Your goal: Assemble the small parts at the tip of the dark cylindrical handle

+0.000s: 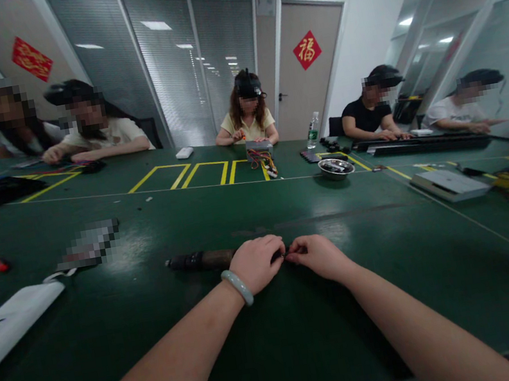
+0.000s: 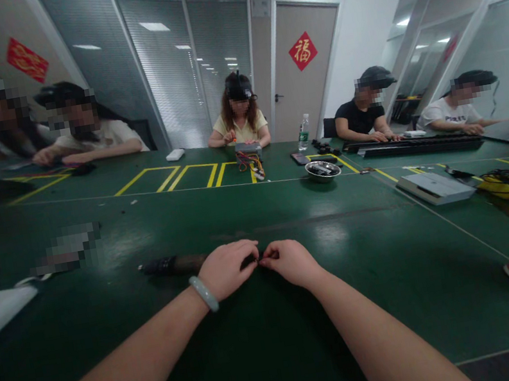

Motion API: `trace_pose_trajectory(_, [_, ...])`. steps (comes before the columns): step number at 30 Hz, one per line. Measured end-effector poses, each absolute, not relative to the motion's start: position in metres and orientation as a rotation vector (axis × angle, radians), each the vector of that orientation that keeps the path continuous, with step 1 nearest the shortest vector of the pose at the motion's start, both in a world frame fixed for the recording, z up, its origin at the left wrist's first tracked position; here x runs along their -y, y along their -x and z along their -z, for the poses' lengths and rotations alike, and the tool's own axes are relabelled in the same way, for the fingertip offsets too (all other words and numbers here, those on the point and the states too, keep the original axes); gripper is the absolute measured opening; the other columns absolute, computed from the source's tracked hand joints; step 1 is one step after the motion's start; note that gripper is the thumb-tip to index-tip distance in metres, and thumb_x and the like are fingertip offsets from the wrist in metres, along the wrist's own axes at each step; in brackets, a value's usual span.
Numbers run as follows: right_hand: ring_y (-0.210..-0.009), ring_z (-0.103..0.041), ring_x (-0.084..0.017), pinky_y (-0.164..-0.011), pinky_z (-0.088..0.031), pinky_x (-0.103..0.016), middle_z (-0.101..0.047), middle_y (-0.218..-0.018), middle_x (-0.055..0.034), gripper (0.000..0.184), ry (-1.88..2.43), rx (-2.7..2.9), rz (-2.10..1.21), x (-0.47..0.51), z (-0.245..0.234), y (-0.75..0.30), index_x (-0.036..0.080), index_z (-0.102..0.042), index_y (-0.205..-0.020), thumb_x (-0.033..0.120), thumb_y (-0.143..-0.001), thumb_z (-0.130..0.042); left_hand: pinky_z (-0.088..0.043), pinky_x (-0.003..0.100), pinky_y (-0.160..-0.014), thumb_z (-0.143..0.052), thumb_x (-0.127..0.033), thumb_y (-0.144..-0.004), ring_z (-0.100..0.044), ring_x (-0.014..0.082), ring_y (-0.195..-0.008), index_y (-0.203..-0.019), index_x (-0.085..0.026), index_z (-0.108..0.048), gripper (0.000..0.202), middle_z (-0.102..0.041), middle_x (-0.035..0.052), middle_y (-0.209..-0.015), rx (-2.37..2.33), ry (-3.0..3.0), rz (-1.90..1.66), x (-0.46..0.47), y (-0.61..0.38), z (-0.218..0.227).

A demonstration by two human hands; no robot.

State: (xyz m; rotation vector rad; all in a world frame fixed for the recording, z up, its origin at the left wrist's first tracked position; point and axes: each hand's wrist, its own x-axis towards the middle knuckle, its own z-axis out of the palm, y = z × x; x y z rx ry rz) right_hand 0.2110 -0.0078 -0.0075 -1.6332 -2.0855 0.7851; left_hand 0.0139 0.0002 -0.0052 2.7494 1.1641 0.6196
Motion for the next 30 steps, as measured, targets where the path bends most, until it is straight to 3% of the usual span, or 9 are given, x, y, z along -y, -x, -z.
trace_pose_trajectory(6, [-0.066,-0.057,-0.013,-0.057,-0.036,-0.022,-0.067,-0.074,0.0007,0.019,1.624,2.085,-0.786,0.007,0.0083,-0.2119,0.022,-0.07,-0.082,0.038,-0.08,-0.061,-0.045,0.037,-0.089,-0.056,-0.029,-0.084,-0.058,0.0211,-0.102,-0.099,-0.021,-0.055,0.016,-0.06,0.0045,-0.113,-1.222,-2.707,-0.63,0.0009,-0.0144,0.0046])
trace_pose_trajectory(14, [-0.065,-0.058,-0.013,-0.057,-0.037,-0.023,-0.067,-0.074,0.0009,0.019,1.617,2.094,-0.792,0.008,0.0059,-0.2116,0.022,-0.07,-0.083,0.038,-0.08,-0.06,-0.044,0.036,-0.092,-0.054,-0.024,-0.085,-0.056,0.0197,-0.105,-0.093,-0.022,-0.057,0.008,-0.059,0.002,-0.118,-1.152,-2.75,-0.613,0.0004,-0.0131,0.0045])
trace_pose_trajectory(21, [-0.066,-0.058,-0.013,-0.057,-0.036,-0.022,-0.067,-0.074,0.0013,0.017,1.622,2.09,-0.781,0.0055,0.0103,-0.2134,0.023,-0.069,-0.083,0.037,-0.08,-0.061,-0.046,0.038,-0.087,-0.06,-0.027,-0.081,-0.059,0.0216,-0.101,-0.1,-0.022,-0.054,0.02,-0.06,0.0036,-0.115,-1.233,-2.709,-0.658,0.0011,-0.0143,0.0058])
trace_pose_trajectory(30, [-0.066,-0.059,-0.013,-0.057,-0.037,-0.022,-0.068,-0.074,0.0017,0.017,1.621,2.094,-0.781,0.0076,0.0073,-0.2122,0.023,-0.07,-0.083,0.037,-0.08,-0.061,-0.045,0.037,-0.09,-0.055,-0.026,-0.084,-0.056,0.0201,-0.109,-0.092,-0.023,-0.056,0.009,-0.058,0.0012,-0.122,-1.172,-2.751,-0.648,0.0009,-0.0131,0.0058])
